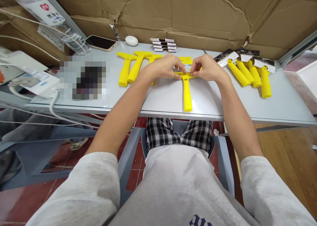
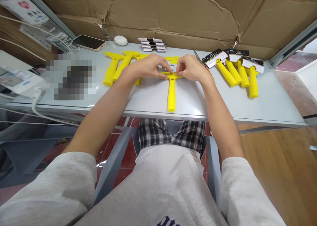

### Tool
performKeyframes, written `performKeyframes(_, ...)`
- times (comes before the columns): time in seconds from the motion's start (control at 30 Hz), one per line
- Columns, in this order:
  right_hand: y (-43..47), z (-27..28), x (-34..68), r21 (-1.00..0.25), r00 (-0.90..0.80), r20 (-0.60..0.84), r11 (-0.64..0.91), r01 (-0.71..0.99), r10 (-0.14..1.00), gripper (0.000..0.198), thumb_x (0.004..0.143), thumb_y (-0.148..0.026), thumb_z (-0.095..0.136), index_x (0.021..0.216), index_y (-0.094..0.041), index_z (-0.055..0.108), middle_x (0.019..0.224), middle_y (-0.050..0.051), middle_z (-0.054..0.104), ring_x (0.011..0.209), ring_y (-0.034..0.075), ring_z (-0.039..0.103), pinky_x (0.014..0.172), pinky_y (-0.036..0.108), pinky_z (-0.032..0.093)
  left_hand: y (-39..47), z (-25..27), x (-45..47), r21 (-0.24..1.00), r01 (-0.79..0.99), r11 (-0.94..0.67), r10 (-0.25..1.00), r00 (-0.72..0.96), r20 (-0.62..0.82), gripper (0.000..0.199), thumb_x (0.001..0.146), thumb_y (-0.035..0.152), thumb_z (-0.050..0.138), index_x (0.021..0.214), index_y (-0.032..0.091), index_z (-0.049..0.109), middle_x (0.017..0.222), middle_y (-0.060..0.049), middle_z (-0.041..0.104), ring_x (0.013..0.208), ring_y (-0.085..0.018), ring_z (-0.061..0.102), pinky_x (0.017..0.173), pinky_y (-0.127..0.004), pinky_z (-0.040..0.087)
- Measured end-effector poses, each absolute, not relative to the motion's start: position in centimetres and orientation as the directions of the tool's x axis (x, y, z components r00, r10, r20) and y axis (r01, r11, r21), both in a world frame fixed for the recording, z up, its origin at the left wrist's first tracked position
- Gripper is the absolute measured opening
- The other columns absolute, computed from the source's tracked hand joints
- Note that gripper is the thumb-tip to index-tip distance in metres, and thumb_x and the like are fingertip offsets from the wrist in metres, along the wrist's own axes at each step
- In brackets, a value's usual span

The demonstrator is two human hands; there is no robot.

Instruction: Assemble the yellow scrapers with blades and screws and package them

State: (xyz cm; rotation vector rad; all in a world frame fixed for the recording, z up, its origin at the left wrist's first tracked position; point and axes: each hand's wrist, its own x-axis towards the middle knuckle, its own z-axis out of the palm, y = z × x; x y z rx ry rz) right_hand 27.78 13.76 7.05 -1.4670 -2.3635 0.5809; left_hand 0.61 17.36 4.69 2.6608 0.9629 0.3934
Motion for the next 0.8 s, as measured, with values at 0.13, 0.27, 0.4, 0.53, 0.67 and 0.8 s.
performKeyframes(0.13,13.9,6.9,27.9,-0.476,-0.446,0.036,0.408,0.779,0.894,0.041,0.095,-0.057,0.093,0.099,-0.017,0.084,0.111,0.012,0.086,0.112,0.027,0.080,0.115,0.045,0.063,17.6,4.4,0.6,0.362,0.575,-0.734,0.653,0.744,0.141,0.045,0.095,0.050,0.083,0.134,0.033,0.097,0.129,-0.004,0.092,0.120,-0.031,0.080,0.109,-0.040,0.059)
performKeyframes(0.27,13.5,7.8,28.4,-0.480,-0.436,0.030,0.396,0.783,0.899,0.031,0.102,-0.047,0.085,0.112,-0.017,0.088,0.123,0.013,0.087,0.115,0.025,0.079,0.115,0.043,0.064,17.4,4.6,0.6,0.371,0.590,-0.717,0.668,0.735,0.120,0.048,0.095,0.051,0.084,0.137,0.031,0.096,0.131,-0.005,0.092,0.118,-0.031,0.081,0.108,-0.041,0.061)
performKeyframes(0.4,12.5,9.2,28.8,-0.422,-0.325,-0.031,0.283,0.861,0.945,0.030,0.101,-0.021,0.075,0.124,-0.020,0.094,0.120,0.011,0.087,0.105,0.026,0.078,0.110,0.044,0.067,17.1,5.1,0.5,0.374,0.610,-0.698,0.683,0.725,0.093,0.062,0.095,0.050,0.086,0.154,0.031,0.089,0.142,-0.007,0.089,0.122,-0.032,0.080,0.111,-0.042,0.061)
performKeyframes(0.53,11.8,9.9,28.9,-0.353,-0.308,-0.093,0.258,0.899,0.947,0.035,0.099,-0.020,0.077,0.129,-0.022,0.095,0.124,0.011,0.086,0.101,0.025,0.076,0.105,0.040,0.069,16.7,5.4,0.6,0.365,0.606,-0.707,0.675,0.733,0.090,0.065,0.095,0.040,0.081,0.159,0.036,0.085,0.151,-0.006,0.084,0.132,-0.033,0.077,0.120,-0.044,0.059)
performKeyframes(0.67,11.5,10.1,28.6,-0.322,-0.350,-0.131,0.295,0.900,0.927,0.040,0.101,-0.022,0.075,0.136,-0.023,0.094,0.145,0.012,0.083,0.106,0.025,0.076,0.100,0.038,0.073,16.5,5.4,0.7,0.347,0.596,-0.724,0.655,0.752,0.075,0.068,0.092,0.032,0.078,0.159,0.042,0.085,0.161,-0.003,0.077,0.144,-0.033,0.071,0.129,-0.044,0.055)
performKeyframes(0.8,11.3,10.4,28.5,-0.312,-0.326,-0.144,0.270,0.911,0.934,0.046,0.099,-0.013,0.071,0.136,-0.025,0.095,0.151,0.010,0.081,0.098,0.020,0.075,0.099,0.037,0.073,16.4,5.4,0.8,0.335,0.599,-0.727,0.646,0.763,0.039,0.070,0.094,0.032,0.076,0.163,0.042,0.082,0.168,-0.002,0.072,0.152,-0.033,0.067,0.134,-0.043,0.051)
